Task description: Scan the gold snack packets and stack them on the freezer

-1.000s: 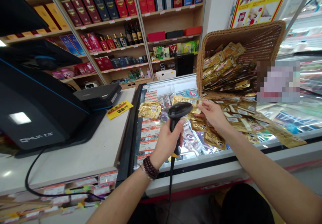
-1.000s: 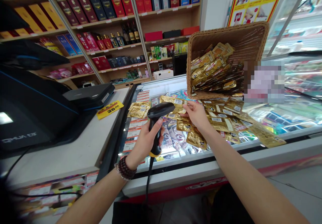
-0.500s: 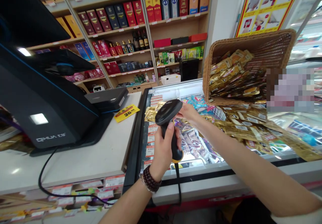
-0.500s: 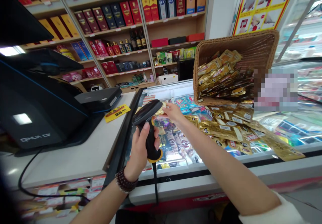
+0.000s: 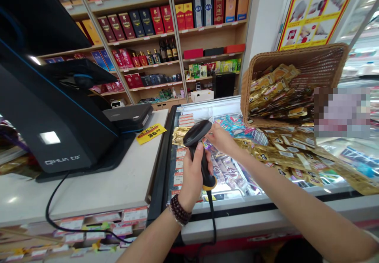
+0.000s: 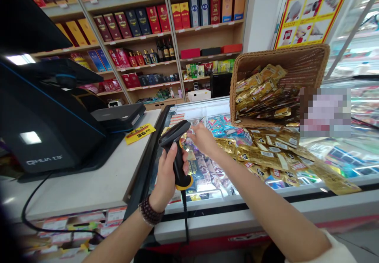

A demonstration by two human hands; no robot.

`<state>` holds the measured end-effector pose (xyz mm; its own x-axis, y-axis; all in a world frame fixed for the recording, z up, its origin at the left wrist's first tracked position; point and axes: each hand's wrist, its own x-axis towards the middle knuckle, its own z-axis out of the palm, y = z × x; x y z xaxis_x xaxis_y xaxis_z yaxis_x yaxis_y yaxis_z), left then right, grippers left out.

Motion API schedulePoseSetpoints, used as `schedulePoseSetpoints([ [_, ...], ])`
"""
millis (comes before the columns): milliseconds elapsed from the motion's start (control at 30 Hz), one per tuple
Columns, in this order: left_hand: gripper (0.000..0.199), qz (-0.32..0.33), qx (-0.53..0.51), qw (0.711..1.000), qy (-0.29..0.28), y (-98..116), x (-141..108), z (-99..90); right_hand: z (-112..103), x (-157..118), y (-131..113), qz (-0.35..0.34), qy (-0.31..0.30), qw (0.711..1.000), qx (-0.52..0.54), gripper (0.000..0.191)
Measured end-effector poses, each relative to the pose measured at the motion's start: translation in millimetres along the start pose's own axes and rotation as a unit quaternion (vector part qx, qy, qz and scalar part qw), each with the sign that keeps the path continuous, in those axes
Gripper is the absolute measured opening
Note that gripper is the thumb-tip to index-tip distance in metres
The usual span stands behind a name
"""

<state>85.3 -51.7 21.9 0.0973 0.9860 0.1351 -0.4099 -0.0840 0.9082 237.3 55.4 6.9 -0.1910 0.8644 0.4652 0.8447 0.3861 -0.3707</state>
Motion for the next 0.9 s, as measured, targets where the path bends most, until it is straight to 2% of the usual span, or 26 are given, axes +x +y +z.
schedulePoseSetpoints([
  [167,0.059,-0.023,-0.009,1.0,-0.018,-0.8,-1.3,3.3,-52.1,-47.1,68.6,0.072,-0.004,0.987,-0.146,0.048],
  [300,0.059,-0.023,0.014,0.998,-0.049,-5.0,-4.1,8.4,-67.2,-76.4,104.2,0.11,-0.052,0.984,-0.129,0.054],
  [367,0.059,-0.026,0.032,0.997,-0.067,-8.6,-4.9,10.7,-66.0,-82.5,109.9,0.139,-0.035,0.986,-0.083,0.052],
  [467,0.059,-0.037,0.057,0.994,-0.084,-14.1,-4.5,13.9,-61.4,-85.7,110.3,0.198,0.048,0.979,-0.009,0.049],
  [600,0.06,-0.061,0.084,0.989,-0.105,-19.1,-2.4,18.0,-59.0,-87.9,108.5,0.236,0.153,0.946,0.163,0.042],
  [733,0.055,-0.048,0.127,0.983,-0.123,-24.0,-1.5,19.3,-60.8,-89.2,107.4,0.243,0.176,0.889,0.345,0.05],
  [800,0.05,-0.033,0.159,0.978,-0.131,-27.1,-1.3,18.1,-61.4,-89.4,107.8,0.253,0.18,0.871,0.381,0.05],
  [900,0.045,-0.02,0.194,0.971,-0.137,-31.7,-0.5,15.3,-61.1,-90.0,110.4,0.264,0.191,0.862,0.389,0.048],
])
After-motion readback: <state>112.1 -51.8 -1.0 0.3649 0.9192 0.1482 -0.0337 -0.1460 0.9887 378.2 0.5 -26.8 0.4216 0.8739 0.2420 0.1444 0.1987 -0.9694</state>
